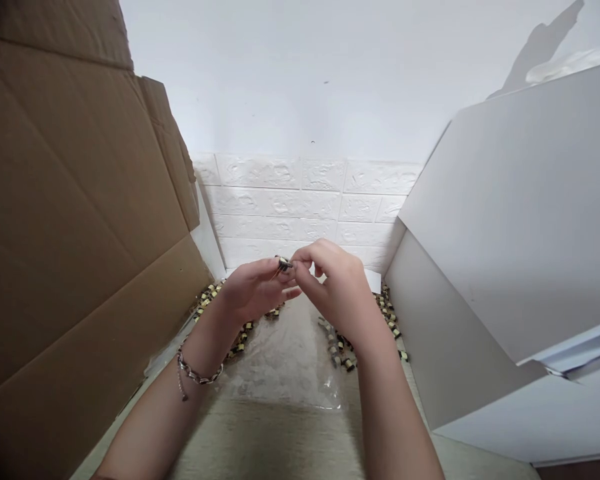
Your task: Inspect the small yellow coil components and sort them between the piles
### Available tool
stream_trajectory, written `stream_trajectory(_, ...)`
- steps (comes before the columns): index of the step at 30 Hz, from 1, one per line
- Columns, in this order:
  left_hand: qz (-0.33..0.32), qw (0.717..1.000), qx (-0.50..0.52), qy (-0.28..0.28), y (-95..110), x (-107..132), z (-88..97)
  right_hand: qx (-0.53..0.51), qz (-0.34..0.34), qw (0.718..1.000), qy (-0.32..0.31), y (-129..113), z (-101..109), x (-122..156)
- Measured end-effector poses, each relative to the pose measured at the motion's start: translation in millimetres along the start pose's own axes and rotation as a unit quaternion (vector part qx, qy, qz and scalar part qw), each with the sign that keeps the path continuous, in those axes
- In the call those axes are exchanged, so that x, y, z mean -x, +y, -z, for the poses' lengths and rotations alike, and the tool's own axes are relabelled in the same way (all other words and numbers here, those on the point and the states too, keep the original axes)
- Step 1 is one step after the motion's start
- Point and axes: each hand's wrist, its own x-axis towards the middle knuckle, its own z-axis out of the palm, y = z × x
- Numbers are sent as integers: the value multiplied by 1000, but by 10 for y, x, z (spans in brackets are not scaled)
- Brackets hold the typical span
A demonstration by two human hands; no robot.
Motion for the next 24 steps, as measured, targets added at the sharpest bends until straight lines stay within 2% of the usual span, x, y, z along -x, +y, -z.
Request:
stream_trajectory(3, -54, 988, -148, -1, 43, -16, 102, -10, -4, 999, -38, 42, -12, -9)
stream_trajectory(5, -55, 961, -269, 19, 84, -9, 158, -2, -18, 998, -63, 72, -33, -15)
stream_trajectory(7, -68, 921, -380, 45, 130, 13, 185, 15, -33, 996, -81, 100, -68, -21)
stream_trajectory(9, -124, 851, -504, 76, 165, 40, 182, 34, -42, 995, -87, 126, -109, -27)
stream_trajectory(13, -265, 669, -680, 136, 167, 65, 135, 75, -46, 994, -59, 160, -170, -35)
stream_trajectory(15, -321, 594, -719, 162, 137, 60, 116, 91, -40, 994, -34, 160, -180, -36)
stream_trajectory(17, -361, 543, -734, 190, 102, 52, 105, 100, -28, 995, -4, 150, -183, -33)
stream_trajectory(20, -409, 495, -733, 224, 62, 43, 93, 102, -6, 994, 44, 123, -193, -28)
stream_trajectory(24, -472, 463, -707, 250, 43, 40, 67, 89, 21, 992, 85, 82, -211, -26)
